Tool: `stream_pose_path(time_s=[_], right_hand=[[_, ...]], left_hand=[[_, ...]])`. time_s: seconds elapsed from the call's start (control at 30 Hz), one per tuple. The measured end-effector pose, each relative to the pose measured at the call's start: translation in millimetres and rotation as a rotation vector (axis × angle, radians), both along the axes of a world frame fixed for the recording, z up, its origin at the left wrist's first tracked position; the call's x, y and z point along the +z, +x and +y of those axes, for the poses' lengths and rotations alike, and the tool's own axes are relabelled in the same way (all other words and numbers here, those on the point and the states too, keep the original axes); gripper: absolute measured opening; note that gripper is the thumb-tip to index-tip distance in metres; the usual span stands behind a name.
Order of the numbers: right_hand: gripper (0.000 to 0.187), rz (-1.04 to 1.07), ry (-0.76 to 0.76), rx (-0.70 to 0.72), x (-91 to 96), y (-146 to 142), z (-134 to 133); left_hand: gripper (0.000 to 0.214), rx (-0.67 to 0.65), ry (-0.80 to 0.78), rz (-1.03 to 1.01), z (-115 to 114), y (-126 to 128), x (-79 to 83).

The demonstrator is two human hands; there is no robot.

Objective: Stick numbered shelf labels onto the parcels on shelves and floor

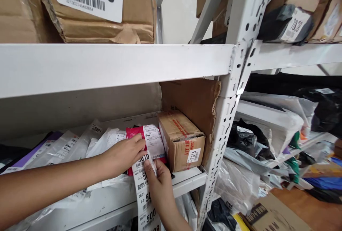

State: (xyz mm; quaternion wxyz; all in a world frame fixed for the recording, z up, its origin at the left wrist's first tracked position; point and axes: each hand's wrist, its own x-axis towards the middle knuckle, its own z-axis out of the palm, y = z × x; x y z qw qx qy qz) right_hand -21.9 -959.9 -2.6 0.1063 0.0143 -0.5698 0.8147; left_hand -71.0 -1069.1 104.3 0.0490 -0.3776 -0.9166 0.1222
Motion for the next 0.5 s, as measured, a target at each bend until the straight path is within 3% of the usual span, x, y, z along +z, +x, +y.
stream_pose_path(time_s=[0.1,0.2,0.37,0.5], right_hand=[[0.055,-0.005,-0.020,0.116,-1.0,6.7,2.9],[0.054,-0.038,-0.088,0.215,-7.2,14.2,3.2],[0.059,-0.188,-0.276,0.114,-20.0,25.4,-1.1],[0.055,-0.198,-0.237,0.077,-44.6,41.6,10.0]], left_hand=[[0.025,0.017,-0.259,0.114,7.1,2.4,-2.4],[0.035,0.060,-0.332,0.122,12.8,3.0,-2.8],[0.030,-0.014,-0.356,0.080,19.0,1.7,0.5],[0.031,-0.058,-0.363,0.071,17.8,-1.0,-0.4]])
